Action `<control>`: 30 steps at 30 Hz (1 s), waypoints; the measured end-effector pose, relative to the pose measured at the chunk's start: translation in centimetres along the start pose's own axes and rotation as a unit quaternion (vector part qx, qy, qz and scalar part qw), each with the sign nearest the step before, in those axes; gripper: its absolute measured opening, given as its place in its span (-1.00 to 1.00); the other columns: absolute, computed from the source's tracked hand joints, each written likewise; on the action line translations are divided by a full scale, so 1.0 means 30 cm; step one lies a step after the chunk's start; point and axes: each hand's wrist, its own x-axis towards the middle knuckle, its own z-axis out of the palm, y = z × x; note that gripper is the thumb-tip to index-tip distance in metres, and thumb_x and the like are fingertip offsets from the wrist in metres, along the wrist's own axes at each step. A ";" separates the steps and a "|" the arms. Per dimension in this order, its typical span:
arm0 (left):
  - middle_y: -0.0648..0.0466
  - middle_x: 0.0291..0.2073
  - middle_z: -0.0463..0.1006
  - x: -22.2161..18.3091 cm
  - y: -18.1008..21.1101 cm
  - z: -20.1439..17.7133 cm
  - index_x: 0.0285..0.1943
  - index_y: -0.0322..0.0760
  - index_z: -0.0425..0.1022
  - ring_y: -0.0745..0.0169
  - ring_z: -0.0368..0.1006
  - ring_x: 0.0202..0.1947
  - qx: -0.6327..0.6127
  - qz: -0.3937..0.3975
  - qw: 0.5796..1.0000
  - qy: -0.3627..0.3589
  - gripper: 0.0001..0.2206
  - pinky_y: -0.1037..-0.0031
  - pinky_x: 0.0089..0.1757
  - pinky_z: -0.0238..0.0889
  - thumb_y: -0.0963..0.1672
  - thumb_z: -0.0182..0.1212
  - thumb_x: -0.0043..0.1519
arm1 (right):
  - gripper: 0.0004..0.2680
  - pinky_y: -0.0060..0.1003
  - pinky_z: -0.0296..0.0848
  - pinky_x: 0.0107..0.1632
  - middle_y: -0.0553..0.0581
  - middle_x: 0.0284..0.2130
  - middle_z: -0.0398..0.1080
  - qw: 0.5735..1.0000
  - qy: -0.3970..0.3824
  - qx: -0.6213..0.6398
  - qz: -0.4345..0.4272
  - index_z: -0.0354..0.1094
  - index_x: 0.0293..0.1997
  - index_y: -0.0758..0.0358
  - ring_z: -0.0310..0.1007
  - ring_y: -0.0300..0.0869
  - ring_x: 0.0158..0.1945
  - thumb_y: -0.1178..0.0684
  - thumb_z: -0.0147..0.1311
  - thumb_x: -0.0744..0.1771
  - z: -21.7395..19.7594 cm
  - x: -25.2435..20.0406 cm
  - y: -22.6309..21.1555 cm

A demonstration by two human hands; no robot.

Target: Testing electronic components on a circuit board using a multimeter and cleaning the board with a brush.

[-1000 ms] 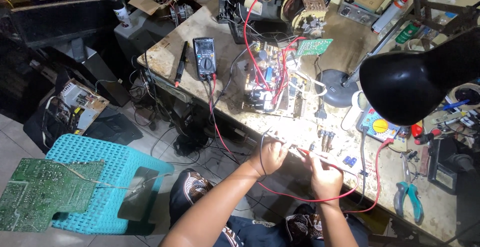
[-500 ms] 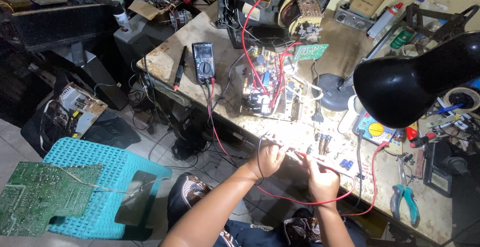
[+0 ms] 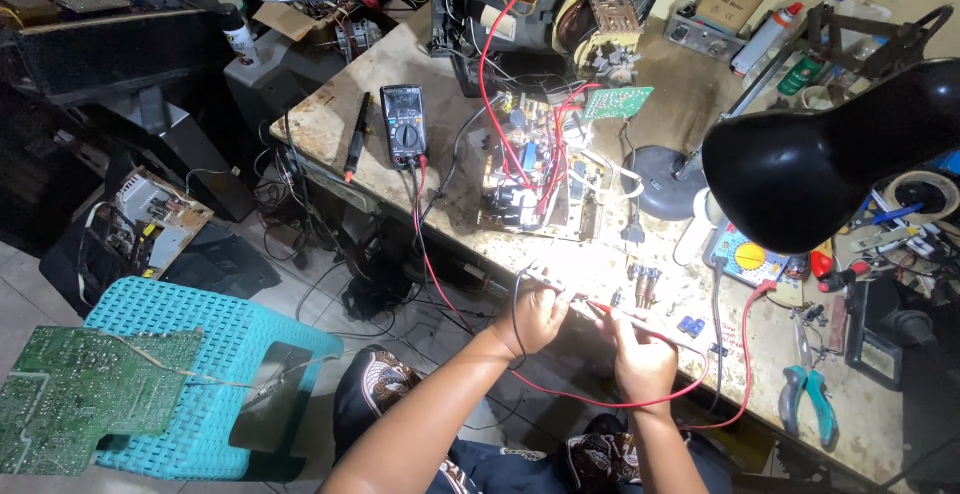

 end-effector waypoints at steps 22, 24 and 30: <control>-0.17 -0.32 0.62 0.079 0.095 -0.091 -0.17 -0.42 0.58 -0.27 0.50 -0.29 0.005 0.029 1.000 0.006 -0.76 0.05 0.00 0.31 -0.17 -0.02 0.34 | -0.87 -0.37 0.59 -0.09 0.17 -0.38 0.62 0.997 0.004 0.075 0.027 0.59 -0.21 0.37 0.64 -0.18 -0.25 0.12 0.13 0.35 0.019 0.004 -0.004; -0.29 -0.57 0.53 0.170 0.217 -0.187 -0.41 -0.49 0.41 -0.32 0.55 -0.47 0.028 0.046 0.998 0.043 -0.77 0.14 -0.34 0.47 -0.18 0.07 0.31 | -0.88 0.04 0.55 -0.11 0.51 -0.33 0.52 0.994 0.038 0.032 -0.100 0.51 -0.19 0.54 0.56 0.09 -0.19 0.24 0.24 0.29 0.023 0.002 0.025; -0.31 -0.58 0.52 0.097 0.110 -0.068 -0.42 -0.51 0.42 -0.36 0.54 -0.47 0.044 0.050 0.997 0.028 -0.74 0.13 -0.34 0.45 -0.18 0.07 0.32 | -0.92 -0.09 0.54 -0.03 0.29 -0.37 0.59 0.994 0.068 -0.004 -0.089 0.60 -0.27 0.30 0.61 -0.06 -0.17 0.14 0.33 0.28 0.041 0.002 0.095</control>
